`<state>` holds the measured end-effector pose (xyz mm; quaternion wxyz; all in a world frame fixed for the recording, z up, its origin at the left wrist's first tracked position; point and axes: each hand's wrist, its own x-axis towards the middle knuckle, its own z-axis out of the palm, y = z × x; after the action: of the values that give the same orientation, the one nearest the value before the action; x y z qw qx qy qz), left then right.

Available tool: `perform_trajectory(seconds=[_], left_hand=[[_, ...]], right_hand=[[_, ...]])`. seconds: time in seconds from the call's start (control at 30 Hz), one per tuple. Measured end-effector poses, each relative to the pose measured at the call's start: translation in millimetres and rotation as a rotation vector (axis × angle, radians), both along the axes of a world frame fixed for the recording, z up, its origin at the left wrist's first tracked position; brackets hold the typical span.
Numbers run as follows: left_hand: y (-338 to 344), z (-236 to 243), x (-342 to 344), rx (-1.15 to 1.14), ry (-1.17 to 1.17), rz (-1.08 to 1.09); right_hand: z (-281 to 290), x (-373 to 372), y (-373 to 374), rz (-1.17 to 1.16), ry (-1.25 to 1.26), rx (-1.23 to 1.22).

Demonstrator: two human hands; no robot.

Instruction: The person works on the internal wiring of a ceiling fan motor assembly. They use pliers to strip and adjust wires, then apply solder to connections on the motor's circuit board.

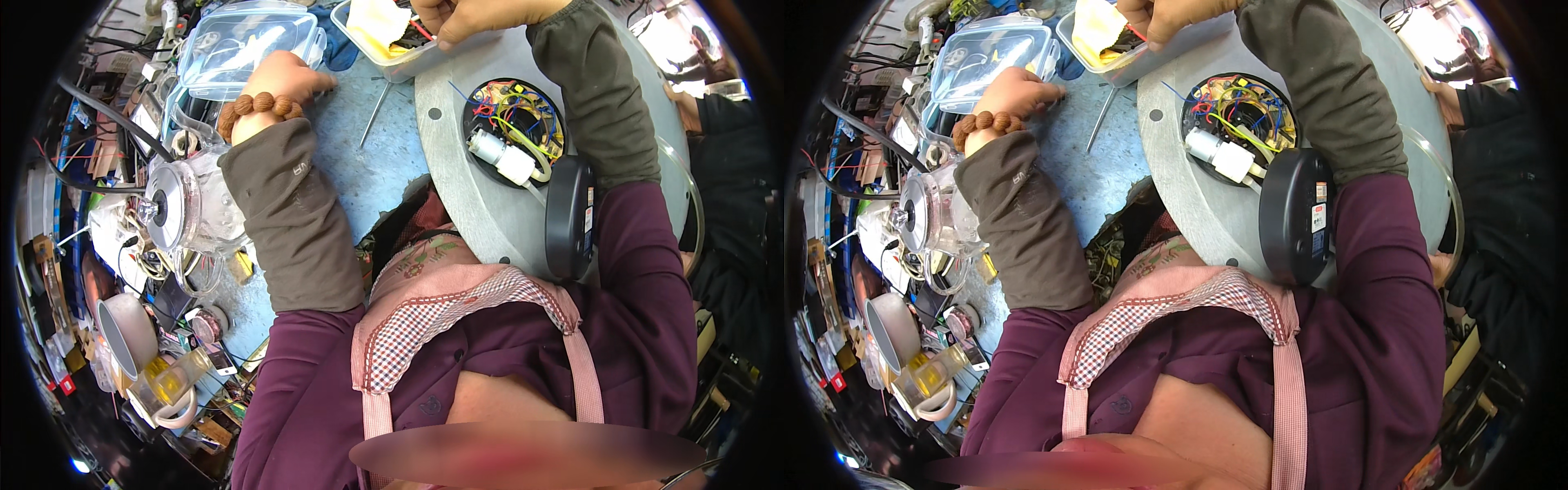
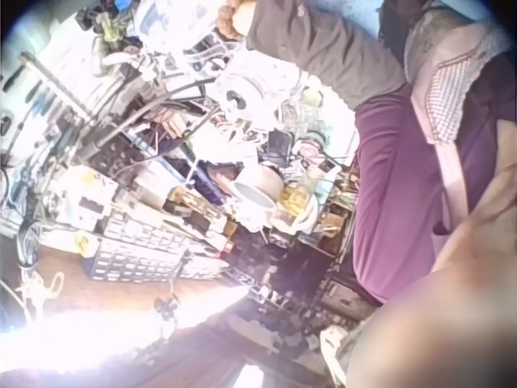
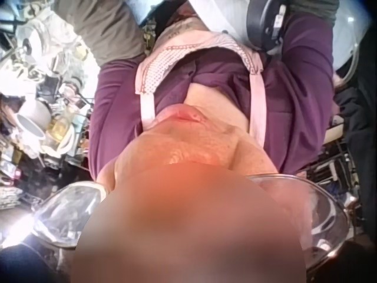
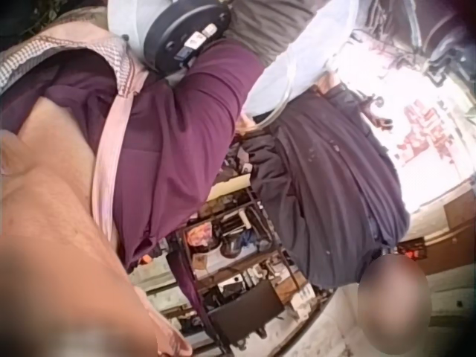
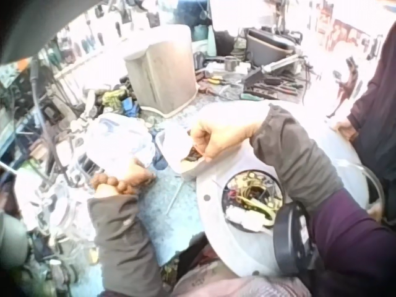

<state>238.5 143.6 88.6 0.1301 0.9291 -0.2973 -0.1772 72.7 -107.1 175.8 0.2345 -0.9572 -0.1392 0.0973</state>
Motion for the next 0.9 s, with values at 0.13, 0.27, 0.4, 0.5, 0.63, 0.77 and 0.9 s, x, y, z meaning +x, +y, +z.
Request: perform_trajectory(seconds=[0.13,0.27,0.4,0.5,0.63,0.77,0.9], left_hand=[[11.2,-3.1,11.9,-0.216,-0.312,0.287],[0.9,11.5,-15.0,-0.283,-0.547,0.687],[-0.6,-4.3,3.9,-0.436,-0.398,0.903],[-5.1,1.3,-6.4,-0.698,-0.309,0.930],[2.9,-2.6,4.7,-1.057,-0.007,1.094],[6.2,-8.4,20.3,-1.311,0.481,1.049],[1.0,-11.3,24.8,-1.393,0.457,1.009]], right_hand=[[-1.8,2.8,-4.0,-0.037,0.009,0.077],[9.1,-2.0,-2.5,-0.095,-0.078,0.113],[9.0,1.8,-6.5,-0.176,-0.097,0.151],[2.8,4.1,-12.8,-0.160,-0.177,0.152],[3.8,4.3,-11.0,-0.211,-0.146,0.175],[2.6,3.1,-11.4,-0.174,-0.193,0.126],[-8.6,11.7,-15.1,-0.138,-0.256,0.155]])
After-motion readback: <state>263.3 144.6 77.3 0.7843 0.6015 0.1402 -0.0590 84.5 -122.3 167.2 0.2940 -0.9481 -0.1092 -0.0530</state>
